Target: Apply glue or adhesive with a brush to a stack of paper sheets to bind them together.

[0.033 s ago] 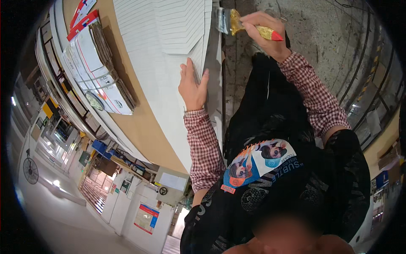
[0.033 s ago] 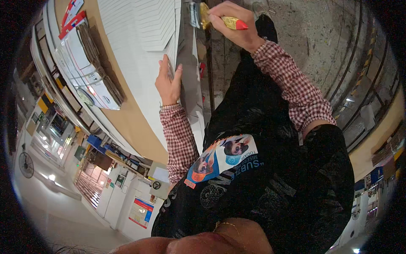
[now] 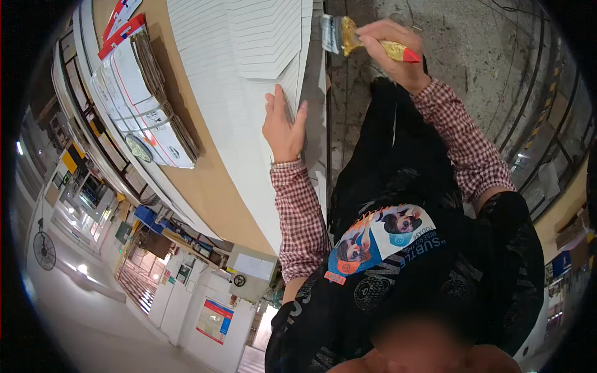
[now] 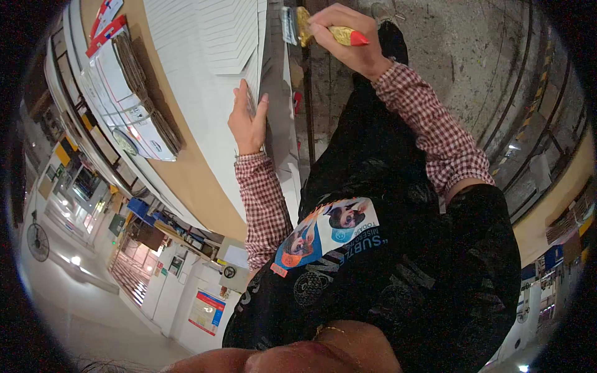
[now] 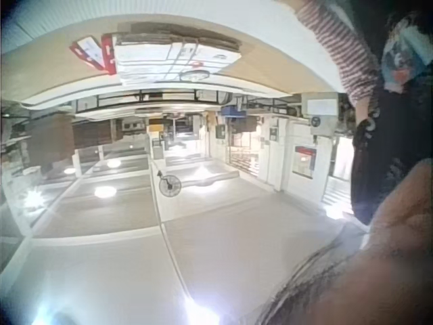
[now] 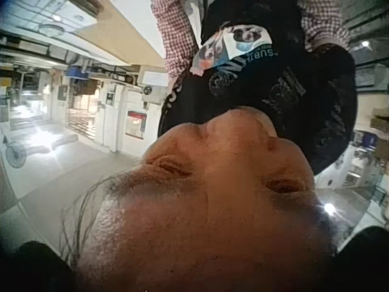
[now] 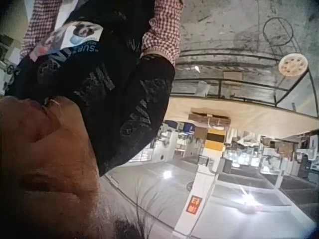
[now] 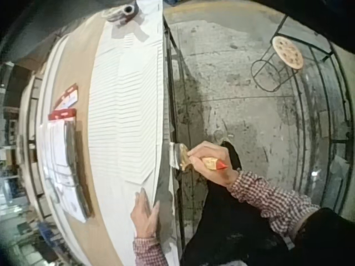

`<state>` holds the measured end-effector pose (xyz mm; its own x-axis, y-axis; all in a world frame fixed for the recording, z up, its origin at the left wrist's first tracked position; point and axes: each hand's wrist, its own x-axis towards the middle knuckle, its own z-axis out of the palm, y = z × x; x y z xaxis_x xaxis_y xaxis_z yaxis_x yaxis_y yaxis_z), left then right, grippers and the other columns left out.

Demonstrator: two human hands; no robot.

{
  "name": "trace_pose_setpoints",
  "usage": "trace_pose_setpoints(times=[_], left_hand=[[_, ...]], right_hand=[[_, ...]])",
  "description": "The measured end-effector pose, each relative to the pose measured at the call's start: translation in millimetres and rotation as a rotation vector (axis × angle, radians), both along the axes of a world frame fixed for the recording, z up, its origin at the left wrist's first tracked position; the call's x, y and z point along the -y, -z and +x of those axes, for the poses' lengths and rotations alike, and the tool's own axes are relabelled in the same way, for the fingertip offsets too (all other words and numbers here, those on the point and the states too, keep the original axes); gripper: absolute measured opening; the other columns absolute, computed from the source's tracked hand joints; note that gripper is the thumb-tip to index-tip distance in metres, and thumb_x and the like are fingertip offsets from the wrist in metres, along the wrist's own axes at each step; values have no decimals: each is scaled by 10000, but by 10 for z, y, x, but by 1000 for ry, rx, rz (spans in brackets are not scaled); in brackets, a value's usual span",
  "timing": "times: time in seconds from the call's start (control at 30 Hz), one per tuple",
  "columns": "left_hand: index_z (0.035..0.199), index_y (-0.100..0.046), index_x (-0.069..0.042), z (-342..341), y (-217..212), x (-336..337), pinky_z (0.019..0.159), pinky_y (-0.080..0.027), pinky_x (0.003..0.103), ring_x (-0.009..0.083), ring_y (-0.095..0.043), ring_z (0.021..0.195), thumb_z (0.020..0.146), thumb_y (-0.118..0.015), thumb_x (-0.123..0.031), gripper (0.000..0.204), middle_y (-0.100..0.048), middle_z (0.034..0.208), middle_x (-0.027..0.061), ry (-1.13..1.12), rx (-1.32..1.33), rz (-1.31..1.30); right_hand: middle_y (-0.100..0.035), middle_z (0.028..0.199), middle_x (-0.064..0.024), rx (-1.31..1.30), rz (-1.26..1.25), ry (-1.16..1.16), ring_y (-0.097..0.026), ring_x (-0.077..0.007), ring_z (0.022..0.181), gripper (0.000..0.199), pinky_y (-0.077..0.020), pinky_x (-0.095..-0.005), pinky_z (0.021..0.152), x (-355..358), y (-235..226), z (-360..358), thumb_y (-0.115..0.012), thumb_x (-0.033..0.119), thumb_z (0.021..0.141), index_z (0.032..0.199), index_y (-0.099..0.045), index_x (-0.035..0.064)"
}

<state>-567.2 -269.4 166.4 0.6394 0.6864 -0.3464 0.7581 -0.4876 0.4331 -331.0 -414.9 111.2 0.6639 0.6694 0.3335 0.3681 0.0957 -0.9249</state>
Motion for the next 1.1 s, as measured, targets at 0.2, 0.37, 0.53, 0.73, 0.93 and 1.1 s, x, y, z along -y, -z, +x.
trace_pose_setpoints(times=[0.2, 0.37, 0.53, 0.73, 0.93, 1.1], left_hand=[[1351, -446, -10, 84, -27, 46, 1025, -361, 358, 372, -398, 1301, 833, -650, -362, 659, -435, 1331, 319, 2, -81, 48], [1374, -408, -19, 84, 124, 60, 966, -416, 414, 442, -442, 1235, 808, -645, -431, 739, -440, 1318, 328, 89, -162, 180], [1433, -303, -45, 56, 446, 244, 1001, -379, 483, 494, -326, 1296, 746, -684, -491, 903, -292, 1417, 334, -25, -204, 300], [1475, -150, -42, -482, 709, 417, 1076, -174, 594, 530, -73, 1360, 688, -733, -547, 1102, -19, 1487, 339, -151, -325, 416], [1444, -240, -12, -549, 334, 240, 1071, -276, 505, 547, -232, 1307, 772, -678, -478, 928, -201, 1442, 352, -21, -239, 226], [1340, -434, 15, -562, 102, 148, 1054, -338, 414, 433, -396, 1278, 817, -652, -392, 698, -427, 1323, 340, -2, -57, 95]], right_hand=[[-679, 924, -99, 57, 54, 42, -639, -176, 802, 62, -496, -278, 691, -50, -16, -1, -616, 36, 851, 870, -659, -3], [-676, 882, -95, -17, 2, -11, -648, -150, 782, 73, -516, -261, 665, 86, 136, -217, -630, 57, 843, 877, -662, 1], [-679, 873, -89, -148, 54, 39, -647, -149, 775, 62, -508, -265, 657, 223, -2, -361, -622, 54, 843, 851, -657, 4], [-679, 881, -96, -140, -27, 30, -648, -176, 780, 40, -508, -283, 683, 185, -9, -400, -625, 37, 826, 841, -652, 10], [-676, 914, -96, -133, -16, -39, -645, -177, 798, 51, -508, -279, 670, 206, 32, -436, -641, 49, 823, 847, -649, 5], [-667, 956, -112, -93, 43, -1, -634, -170, 819, 57, -503, -276, 701, 126, -2, -364, -621, 41, 846, 856, -652, -5]])
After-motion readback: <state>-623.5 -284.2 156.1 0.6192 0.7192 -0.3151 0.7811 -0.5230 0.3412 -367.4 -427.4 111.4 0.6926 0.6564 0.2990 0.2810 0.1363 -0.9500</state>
